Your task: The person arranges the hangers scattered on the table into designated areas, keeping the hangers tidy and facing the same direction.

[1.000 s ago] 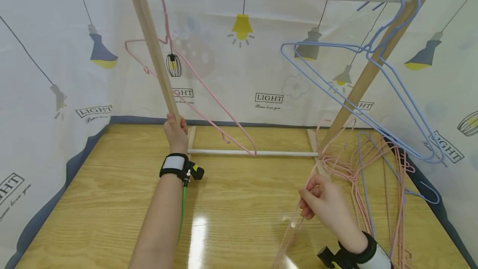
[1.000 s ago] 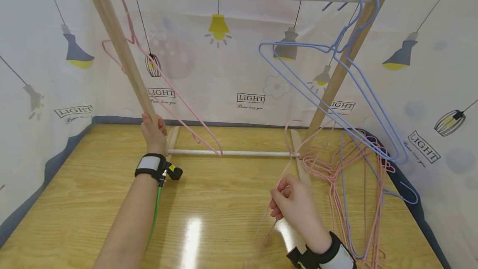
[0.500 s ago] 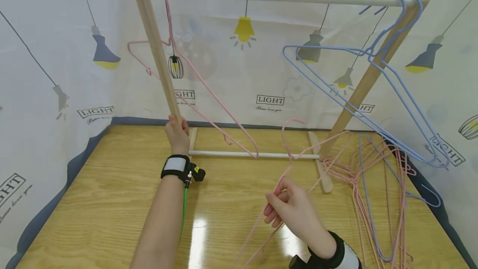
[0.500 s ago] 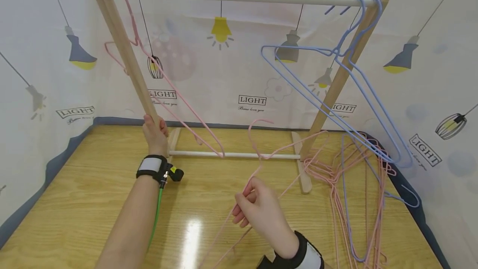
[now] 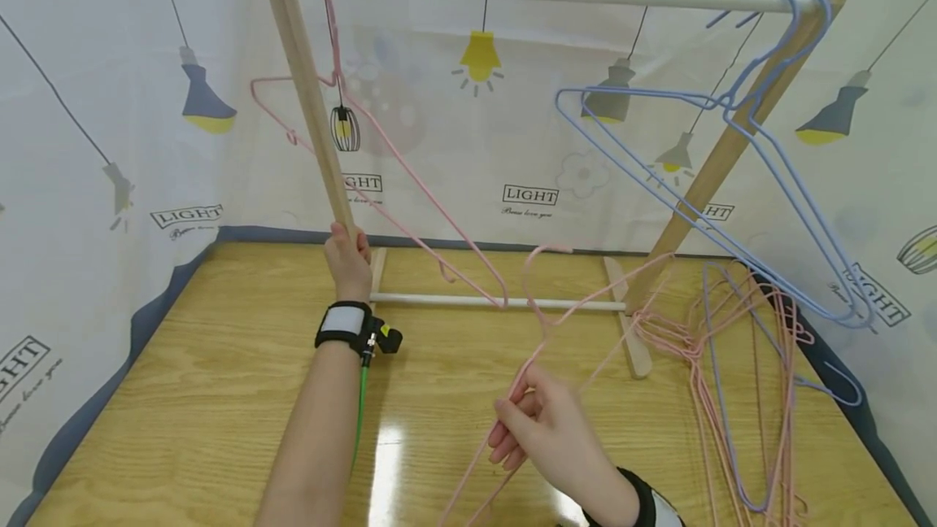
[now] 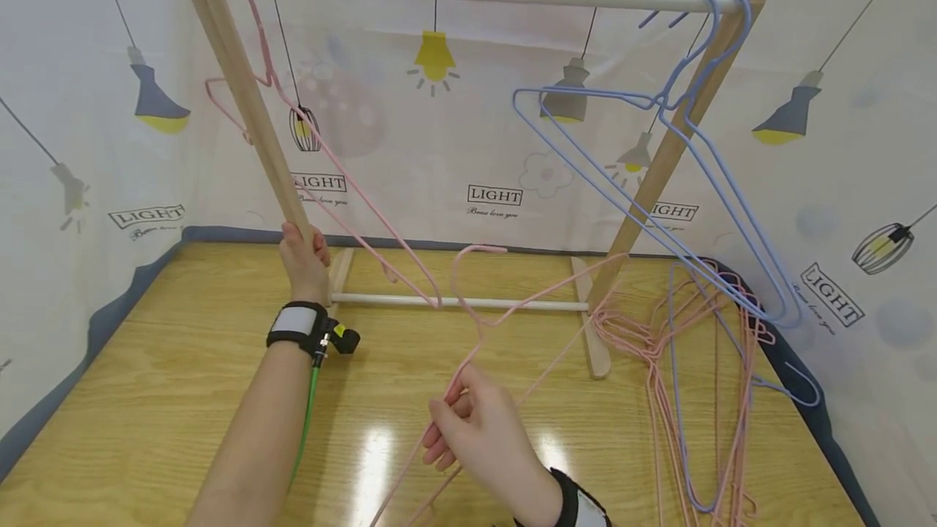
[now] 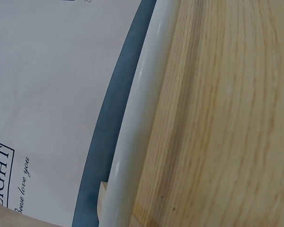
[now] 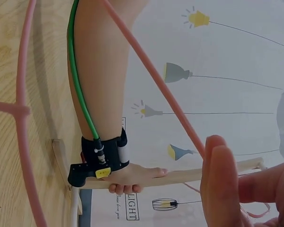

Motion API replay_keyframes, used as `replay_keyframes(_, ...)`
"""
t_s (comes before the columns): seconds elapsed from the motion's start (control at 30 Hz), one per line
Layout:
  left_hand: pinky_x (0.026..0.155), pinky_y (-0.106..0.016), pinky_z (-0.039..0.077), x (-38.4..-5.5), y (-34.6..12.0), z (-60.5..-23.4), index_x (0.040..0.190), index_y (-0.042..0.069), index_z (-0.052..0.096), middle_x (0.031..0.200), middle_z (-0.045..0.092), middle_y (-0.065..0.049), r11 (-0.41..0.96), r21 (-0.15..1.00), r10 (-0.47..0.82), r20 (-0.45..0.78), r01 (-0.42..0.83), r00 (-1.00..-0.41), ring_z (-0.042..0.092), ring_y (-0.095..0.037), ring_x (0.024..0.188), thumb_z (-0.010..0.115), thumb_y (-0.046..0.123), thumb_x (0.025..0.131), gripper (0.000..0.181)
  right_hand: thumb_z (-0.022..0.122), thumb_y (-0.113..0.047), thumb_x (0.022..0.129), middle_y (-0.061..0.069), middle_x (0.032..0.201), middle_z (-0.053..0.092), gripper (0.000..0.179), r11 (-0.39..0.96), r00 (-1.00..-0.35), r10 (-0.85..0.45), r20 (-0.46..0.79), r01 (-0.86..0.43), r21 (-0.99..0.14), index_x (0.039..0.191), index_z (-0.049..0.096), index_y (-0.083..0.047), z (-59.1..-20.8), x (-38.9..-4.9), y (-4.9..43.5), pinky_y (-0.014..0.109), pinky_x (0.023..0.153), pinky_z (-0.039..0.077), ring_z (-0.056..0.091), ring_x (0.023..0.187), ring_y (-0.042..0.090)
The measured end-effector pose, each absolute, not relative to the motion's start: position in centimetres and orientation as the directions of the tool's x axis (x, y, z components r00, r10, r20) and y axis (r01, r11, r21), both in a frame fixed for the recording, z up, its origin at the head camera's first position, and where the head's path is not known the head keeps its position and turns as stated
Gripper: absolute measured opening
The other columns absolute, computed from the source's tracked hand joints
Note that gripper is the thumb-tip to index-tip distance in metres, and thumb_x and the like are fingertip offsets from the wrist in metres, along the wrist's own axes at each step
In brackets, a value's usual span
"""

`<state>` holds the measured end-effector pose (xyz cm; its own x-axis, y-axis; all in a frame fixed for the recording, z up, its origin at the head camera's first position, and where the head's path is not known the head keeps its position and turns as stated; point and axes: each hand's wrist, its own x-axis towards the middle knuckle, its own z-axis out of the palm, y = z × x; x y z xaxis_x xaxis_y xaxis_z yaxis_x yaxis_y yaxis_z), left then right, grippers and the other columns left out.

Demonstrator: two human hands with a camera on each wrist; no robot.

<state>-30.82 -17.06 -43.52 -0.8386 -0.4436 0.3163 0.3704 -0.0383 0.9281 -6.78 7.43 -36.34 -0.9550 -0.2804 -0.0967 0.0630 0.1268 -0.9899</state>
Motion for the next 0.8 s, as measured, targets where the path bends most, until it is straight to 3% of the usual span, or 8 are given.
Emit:
replay_keyframes(0.37,0.038,-0.022,0.02,-30.9,-17.0,-43.4,0.059,0.008,0.044,0.048,0.033,0.005,-0.044,0.923,-0.455,0.321,0.381,-0.83,0.027,-0.007,0.039,0.036,0.093,0.064,0.085,0.055,-0.001,0.096,0.015,0.069,0.065,0.014,0.098,-0.936,-0.323,-0.142,0.117,-0.988,0.088,0.044,0.003,-36.4,-6.2,6.3,0.035,0.05,0.053,0.065,0.055,0.024)
replay_keyframes(0.6,0.038,-0.021,0.021,-31.0,-17.0,-43.4,0.058,0.011,0.045,0.048,0.034,0.005,-0.076,0.924,-0.448,0.303,0.374,-0.841,0.029,-0.006,0.039,0.038,0.093,0.063,0.083,0.056,-0.004,0.097,0.013,0.07,0.064,0.012,0.136,-0.928,-0.349,-0.129,0.086,-0.987,0.093,0.048,0.004,-36.6,-7.0,7.5,0.035,0.049,0.053,0.064,0.054,0.024)
replay_keyframes(0.8,0.038,-0.021,0.02,-31.0,-17.2,-43.8,0.062,0.0,0.045,0.049,0.034,0.005,-0.049,0.925,-0.427,0.321,0.376,-0.845,0.029,-0.006,0.039,0.034,0.092,0.066,0.092,0.053,-0.004,0.098,0.013,0.067,0.062,0.012,0.223,-0.925,-0.365,-0.107,0.024,-0.975,0.092,0.047,0.003,-36.1,-8.5,9.3,0.037,0.047,0.051,0.061,0.049,0.021)
